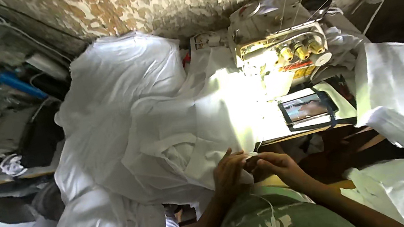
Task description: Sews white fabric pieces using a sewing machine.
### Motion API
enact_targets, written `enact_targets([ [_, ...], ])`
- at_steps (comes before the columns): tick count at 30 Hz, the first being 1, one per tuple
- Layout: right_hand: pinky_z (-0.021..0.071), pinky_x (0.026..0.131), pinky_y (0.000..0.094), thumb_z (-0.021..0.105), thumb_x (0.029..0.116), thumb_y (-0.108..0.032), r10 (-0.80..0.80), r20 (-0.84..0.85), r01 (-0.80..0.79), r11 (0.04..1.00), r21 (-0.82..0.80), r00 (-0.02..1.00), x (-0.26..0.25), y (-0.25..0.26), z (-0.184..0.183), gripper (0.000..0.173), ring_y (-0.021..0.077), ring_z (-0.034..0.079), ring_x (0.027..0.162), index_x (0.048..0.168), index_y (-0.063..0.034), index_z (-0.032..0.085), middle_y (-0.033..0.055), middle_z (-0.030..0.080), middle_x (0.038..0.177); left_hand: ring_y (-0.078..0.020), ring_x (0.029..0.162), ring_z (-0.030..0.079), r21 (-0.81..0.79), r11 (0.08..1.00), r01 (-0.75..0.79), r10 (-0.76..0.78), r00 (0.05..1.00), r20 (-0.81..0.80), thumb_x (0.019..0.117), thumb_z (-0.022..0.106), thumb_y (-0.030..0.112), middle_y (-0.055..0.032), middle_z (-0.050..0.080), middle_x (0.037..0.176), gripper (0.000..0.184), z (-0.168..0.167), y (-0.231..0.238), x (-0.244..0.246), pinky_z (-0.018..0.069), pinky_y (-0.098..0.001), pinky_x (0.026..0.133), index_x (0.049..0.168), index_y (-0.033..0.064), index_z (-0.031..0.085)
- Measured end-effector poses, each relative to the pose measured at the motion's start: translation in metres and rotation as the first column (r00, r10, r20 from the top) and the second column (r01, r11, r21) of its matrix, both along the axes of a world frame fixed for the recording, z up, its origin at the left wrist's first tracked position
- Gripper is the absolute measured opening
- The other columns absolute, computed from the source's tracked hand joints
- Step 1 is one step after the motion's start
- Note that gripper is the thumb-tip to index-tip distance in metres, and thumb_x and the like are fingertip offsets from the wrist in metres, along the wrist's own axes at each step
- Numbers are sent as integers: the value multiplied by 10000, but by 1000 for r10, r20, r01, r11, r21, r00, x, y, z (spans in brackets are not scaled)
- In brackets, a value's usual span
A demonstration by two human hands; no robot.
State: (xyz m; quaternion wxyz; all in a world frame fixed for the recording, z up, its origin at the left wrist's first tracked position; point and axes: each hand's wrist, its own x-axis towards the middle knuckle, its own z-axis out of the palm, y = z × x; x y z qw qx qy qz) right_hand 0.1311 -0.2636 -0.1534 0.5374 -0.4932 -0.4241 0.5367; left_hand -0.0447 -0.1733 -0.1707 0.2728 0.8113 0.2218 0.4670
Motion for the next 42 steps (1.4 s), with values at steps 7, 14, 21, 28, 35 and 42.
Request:
enact_targets([
  [7,597,690,469,683,961,-135,-561,602,197,803,562,569,54,108,13,252,304,719,829,1154,27,692,195,710,1106,31,782,571,143,987,-73,64,996,64,1078,509,214,0,589,836,250,102,55,23,487,-113,732,939,33,612],
  [14,522,491,444,691,895,-94,-721,582,226,680,697,376,64,148,15,126,307,669,608,949,4,749,200,709,899,7,845,601,261,963,-67,62,998,27,1061,539,173,-25,612,876,215,132,67,37,497,-115,775,941,20,631],
  [21,530,528,544,685,897,-133,-663,700,182,748,639,265,74,149,8,159,393,701,692,925,10,747,195,697,789,32,983,634,286,955,-83,87,996,-2,1082,510,242,14,677,985,246,132,64,30,515,-133,875,1020,66,671],
  [28,575,669,539,715,854,-121,-668,695,153,741,654,264,95,154,-10,160,391,723,868,909,27,739,207,731,943,27,1043,645,275,960,-55,61,998,-16,1086,502,238,22,705,1004,256,133,65,29,514,-138,920,1021,61,675],
  [35,558,622,492,698,889,-173,-673,654,169,730,662,344,85,155,-6,172,354,710,807,901,-12,759,165,722,867,42,1025,642,237,970,-55,58,998,-4,1082,510,235,38,701,996,245,134,57,30,515,-129,909,1012,63,669],
  [42,534,522,482,690,885,-157,-734,615,187,673,716,288,69,152,2,171,343,697,672,917,-4,760,168,697,773,48,996,640,215,974,-67,67,998,6,1078,515,224,28,699,968,253,136,55,32,510,-120,896,998,44,674],
])
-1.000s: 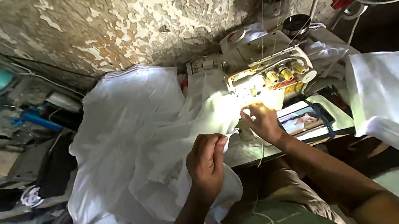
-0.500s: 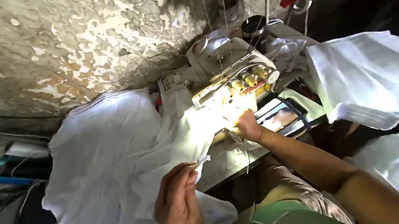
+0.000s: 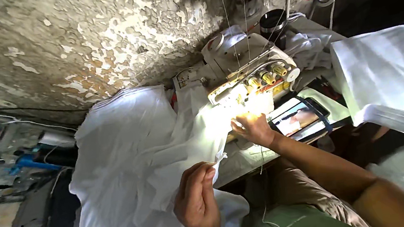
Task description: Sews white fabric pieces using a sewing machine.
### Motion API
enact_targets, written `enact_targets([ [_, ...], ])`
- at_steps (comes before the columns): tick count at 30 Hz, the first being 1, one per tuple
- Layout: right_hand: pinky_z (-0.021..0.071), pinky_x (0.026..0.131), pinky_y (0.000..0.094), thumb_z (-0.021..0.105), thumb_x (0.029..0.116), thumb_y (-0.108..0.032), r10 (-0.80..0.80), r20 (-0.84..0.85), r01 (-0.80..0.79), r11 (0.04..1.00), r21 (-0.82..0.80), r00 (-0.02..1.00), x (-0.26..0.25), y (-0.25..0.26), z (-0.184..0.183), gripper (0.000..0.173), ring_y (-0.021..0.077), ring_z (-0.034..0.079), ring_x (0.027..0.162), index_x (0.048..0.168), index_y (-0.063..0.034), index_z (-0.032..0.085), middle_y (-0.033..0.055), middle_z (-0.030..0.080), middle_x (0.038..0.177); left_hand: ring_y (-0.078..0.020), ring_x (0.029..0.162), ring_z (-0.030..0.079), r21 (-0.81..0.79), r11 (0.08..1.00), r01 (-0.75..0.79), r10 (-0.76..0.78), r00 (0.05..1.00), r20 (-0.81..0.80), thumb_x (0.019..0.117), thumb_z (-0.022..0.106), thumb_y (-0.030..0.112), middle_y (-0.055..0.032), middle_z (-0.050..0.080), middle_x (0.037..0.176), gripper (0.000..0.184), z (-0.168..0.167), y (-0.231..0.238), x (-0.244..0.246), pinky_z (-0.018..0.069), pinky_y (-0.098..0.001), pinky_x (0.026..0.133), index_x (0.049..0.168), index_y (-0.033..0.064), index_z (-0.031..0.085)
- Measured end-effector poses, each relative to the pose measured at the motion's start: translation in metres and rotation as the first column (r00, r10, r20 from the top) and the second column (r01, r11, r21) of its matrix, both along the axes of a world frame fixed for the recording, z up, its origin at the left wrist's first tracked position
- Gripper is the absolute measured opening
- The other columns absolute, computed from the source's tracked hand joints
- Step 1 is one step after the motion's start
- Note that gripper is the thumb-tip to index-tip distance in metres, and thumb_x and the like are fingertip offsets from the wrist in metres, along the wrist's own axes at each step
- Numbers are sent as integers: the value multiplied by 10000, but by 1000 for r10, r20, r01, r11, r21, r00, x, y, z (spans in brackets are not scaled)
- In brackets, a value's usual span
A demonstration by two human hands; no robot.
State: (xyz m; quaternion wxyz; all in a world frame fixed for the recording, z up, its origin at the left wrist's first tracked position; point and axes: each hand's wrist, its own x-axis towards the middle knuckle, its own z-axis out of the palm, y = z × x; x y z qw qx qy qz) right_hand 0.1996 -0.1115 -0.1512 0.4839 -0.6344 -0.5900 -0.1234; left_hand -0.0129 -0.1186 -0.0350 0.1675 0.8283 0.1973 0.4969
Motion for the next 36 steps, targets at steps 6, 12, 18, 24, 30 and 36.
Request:
enact_targets([
  [6,516,486,435,635,898,-97,64,7,-65,995,70,998,4,6,6,164,306,667,581,960,7,747,145,674,694,66,998,635,-10,1000,-18,18,1000,-1,1071,533,226,46,702,982,238,3,1,3,512,-120,894,1001,52,679],
  [12,541,649,382,643,921,-1,318,-339,-365,927,-83,885,18,0,18,174,225,628,650,1062,41,737,168,696,821,26,1001,655,-85,996,10,-13,1000,-29,1069,532,215,41,708,1024,215,15,3,13,542,-158,874,1016,73,685],
  [18,521,586,275,572,954,3,347,-333,-394,915,-86,877,24,-7,13,162,134,593,577,947,80,715,128,651,705,16,939,648,-60,998,22,-25,998,-61,1061,548,169,-9,691,971,209,25,11,18,532,-146,839,987,16,671],
  [24,505,600,341,643,927,-13,305,-428,-426,878,-221,851,25,-25,3,129,145,566,604,993,60,728,118,644,726,-4,849,646,-144,988,48,-72,984,-160,1032,577,126,-39,694,926,188,27,9,18,538,-158,786,975,-5,699],
  [30,555,659,454,566,970,-100,303,-221,-347,915,-205,927,20,-46,-17,229,268,684,702,1008,-23,778,141,716,808,-97,831,689,-193,965,176,-225,935,-273,1043,563,211,-74,751,879,272,-1,-17,10,528,-183,786,947,25,737],
  [36,559,566,495,601,944,-83,255,-31,-256,948,-189,966,20,-39,-21,198,334,707,657,986,-37,789,161,723,781,-174,731,668,-234,968,95,-183,903,-389,1020,579,196,-69,743,816,264,-27,-15,19,520,-265,696,924,32,764],
])
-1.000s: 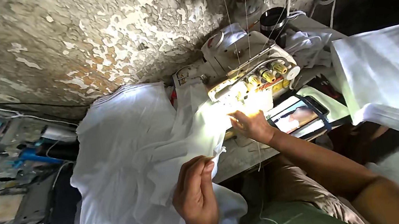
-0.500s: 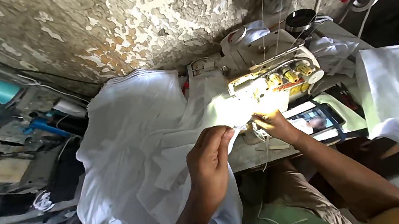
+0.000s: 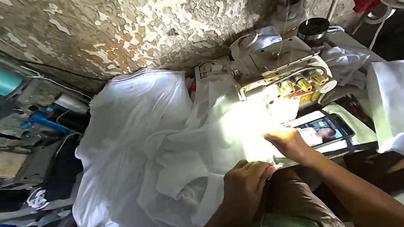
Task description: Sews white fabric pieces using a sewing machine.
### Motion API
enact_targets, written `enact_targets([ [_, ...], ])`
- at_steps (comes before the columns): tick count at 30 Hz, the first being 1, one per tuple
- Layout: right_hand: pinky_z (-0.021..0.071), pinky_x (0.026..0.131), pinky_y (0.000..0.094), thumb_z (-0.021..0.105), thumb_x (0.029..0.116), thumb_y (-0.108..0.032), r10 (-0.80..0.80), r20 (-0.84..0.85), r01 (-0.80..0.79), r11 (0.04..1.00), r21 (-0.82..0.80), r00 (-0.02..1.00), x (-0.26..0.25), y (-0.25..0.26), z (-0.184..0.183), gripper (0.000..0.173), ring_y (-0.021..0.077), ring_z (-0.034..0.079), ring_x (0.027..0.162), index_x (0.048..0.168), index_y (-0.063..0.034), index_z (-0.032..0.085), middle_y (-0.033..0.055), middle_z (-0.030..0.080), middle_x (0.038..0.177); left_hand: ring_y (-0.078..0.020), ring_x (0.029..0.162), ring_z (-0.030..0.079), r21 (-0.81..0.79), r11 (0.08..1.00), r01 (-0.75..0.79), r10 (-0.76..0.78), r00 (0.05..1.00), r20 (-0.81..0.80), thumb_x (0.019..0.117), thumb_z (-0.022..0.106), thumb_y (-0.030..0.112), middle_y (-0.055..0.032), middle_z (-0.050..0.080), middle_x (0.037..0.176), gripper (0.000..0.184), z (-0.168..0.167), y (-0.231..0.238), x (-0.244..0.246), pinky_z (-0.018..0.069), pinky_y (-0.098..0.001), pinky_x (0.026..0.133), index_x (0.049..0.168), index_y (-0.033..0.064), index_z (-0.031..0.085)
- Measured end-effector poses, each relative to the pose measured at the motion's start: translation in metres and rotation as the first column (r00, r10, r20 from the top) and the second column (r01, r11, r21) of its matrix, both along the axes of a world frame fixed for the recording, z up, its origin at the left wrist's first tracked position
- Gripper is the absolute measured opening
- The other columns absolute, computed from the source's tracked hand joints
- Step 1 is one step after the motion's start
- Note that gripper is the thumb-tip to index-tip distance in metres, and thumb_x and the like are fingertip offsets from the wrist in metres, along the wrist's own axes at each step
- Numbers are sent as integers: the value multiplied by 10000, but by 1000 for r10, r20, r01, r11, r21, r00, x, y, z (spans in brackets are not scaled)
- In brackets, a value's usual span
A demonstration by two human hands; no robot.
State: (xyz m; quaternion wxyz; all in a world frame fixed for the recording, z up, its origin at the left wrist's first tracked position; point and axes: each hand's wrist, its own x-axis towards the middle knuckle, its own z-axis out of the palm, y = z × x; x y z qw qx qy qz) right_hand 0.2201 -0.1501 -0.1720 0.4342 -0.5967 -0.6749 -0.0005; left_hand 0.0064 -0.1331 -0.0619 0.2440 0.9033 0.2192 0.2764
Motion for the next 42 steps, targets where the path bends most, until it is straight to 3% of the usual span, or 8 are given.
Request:
enact_targets([
  [7,569,564,496,615,924,-48,-96,51,92,992,89,994,-1,8,-9,167,347,721,706,940,-35,780,169,727,827,-228,697,667,73,997,1,6,996,-89,1003,599,183,-69,733,773,241,-28,23,18,518,-335,648,902,47,770],
  [11,591,717,466,570,938,-17,-201,-255,203,979,-17,946,-22,-7,-16,200,313,728,783,995,49,750,194,736,897,-245,689,676,138,990,-31,45,994,-97,984,608,135,-80,728,759,206,-41,33,29,529,-357,638,897,45,772],
  [14,590,724,305,551,982,-48,-312,-454,303,948,-94,835,-42,-21,-27,235,175,692,761,1109,111,668,197,698,966,-232,640,650,228,971,-73,90,994,-64,957,643,110,-70,703,713,167,-50,39,39,516,-347,591,868,55,773],
  [21,532,694,128,551,989,-51,-203,-576,252,968,6,792,-50,-41,-41,268,11,627,719,1163,126,653,176,677,1014,-262,646,642,412,904,-114,153,986,-63,913,675,56,-84,647,667,117,-58,58,59,501,-369,560,822,53,748],
  [33,530,710,132,526,994,-56,-187,-661,157,982,-105,727,-59,-31,-42,270,-17,637,748,1153,91,687,143,718,1047,-322,734,703,445,877,-182,270,952,-142,858,716,-19,-171,679,771,47,-64,73,86,561,-415,601,873,2,754],
  [35,533,718,139,509,1030,-84,-185,-778,33,978,-207,601,-61,-25,-29,272,-23,642,781,1170,91,663,111,716,1087,-333,742,708,436,883,-173,275,944,-183,871,710,-8,-181,686,776,55,-61,74,87,568,-426,621,892,-7,761],
  [39,570,739,251,378,1118,-188,-275,-961,-250,931,-265,-6,-60,-7,1,314,80,666,789,1119,15,617,37,681,890,-327,760,716,426,893,-146,251,947,-202,892,701,16,-182,697,820,67,-60,76,89,581,-437,634,919,-8,757],
  [42,575,748,257,348,1125,-228,-318,-908,-347,913,-215,-272,-55,-3,15,304,84,679,789,1127,-49,594,26,689,869,-271,776,713,113,988,-108,119,988,-100,966,674,120,-161,713,901,162,-46,67,74,594,-427,676,1009,-9,763],
])
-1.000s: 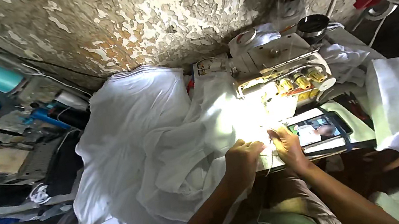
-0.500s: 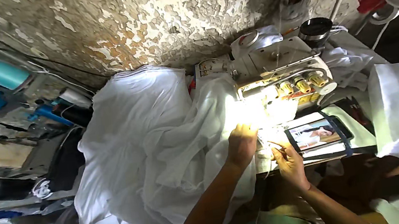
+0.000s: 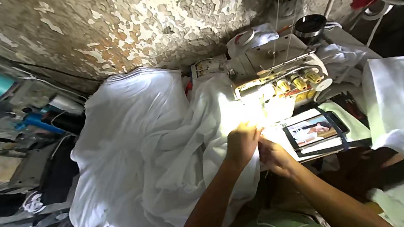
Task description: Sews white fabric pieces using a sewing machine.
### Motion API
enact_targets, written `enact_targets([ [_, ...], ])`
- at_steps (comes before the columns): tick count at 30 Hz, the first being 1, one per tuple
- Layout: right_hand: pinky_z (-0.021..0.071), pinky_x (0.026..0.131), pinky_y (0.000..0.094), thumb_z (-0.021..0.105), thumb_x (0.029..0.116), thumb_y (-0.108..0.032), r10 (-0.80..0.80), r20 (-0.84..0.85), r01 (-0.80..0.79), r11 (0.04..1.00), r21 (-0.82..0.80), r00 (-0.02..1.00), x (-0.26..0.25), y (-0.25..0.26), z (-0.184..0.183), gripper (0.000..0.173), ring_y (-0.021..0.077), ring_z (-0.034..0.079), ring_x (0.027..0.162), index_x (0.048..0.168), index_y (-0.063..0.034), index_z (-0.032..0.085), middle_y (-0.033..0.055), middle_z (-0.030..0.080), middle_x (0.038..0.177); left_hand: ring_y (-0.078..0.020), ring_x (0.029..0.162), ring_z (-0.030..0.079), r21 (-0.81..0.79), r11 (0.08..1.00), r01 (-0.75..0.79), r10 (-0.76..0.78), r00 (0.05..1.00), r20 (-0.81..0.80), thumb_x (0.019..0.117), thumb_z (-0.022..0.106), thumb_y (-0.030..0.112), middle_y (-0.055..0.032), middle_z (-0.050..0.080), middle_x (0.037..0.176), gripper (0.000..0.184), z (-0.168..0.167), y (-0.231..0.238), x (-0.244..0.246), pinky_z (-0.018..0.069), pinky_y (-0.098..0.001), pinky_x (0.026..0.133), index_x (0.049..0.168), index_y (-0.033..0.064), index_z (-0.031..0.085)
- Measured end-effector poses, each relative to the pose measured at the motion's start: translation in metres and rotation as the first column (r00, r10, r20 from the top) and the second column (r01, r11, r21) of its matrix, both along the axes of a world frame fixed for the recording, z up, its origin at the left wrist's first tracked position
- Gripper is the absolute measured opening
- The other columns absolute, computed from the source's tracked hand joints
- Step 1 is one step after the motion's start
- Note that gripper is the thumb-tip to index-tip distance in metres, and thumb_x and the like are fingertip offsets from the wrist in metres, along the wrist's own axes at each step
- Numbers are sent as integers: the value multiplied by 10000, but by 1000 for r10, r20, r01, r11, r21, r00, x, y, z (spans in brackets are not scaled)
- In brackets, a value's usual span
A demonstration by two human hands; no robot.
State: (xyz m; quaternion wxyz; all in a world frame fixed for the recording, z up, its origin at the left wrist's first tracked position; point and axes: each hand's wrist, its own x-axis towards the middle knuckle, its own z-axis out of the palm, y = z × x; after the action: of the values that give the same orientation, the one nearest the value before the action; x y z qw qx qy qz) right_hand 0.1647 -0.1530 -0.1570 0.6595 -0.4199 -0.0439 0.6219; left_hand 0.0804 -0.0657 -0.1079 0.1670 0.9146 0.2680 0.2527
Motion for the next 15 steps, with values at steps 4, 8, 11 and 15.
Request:
enact_targets([
  [4,585,752,282,371,1105,-119,84,-41,-84,996,-1,996,8,-14,-1,218,106,684,781,1067,-53,576,38,686,846,-198,946,700,-168,971,-169,184,980,80,1006,623,237,-131,706,1144,284,5,-10,-92,599,-370,798,1189,47,727],
  [8,542,689,227,488,1047,-80,198,115,-213,968,132,973,15,-35,-13,175,40,624,689,924,-115,607,-38,651,761,-612,1341,438,-67,702,-709,686,699,-202,958,695,329,-374,304,1576,668,-18,4,-228,426,-734,989,1473,-45,491],
  [11,538,655,202,518,1032,-136,328,151,-355,910,215,932,12,-47,-26,139,14,637,684,933,-159,613,-62,678,781,-626,1346,406,-194,491,-849,769,527,-362,956,712,341,-421,364,1503,759,-36,2,-287,334,-745,1073,1506,-83,407],
  [15,562,753,236,549,1028,-127,419,263,-482,836,261,869,-5,-52,-34,117,25,666,824,1091,-117,647,-64,714,933,-471,1018,646,-233,596,-768,750,636,-180,1034,563,152,-379,621,1160,365,-45,-6,-299,502,-611,895,1198,-172,606],
])
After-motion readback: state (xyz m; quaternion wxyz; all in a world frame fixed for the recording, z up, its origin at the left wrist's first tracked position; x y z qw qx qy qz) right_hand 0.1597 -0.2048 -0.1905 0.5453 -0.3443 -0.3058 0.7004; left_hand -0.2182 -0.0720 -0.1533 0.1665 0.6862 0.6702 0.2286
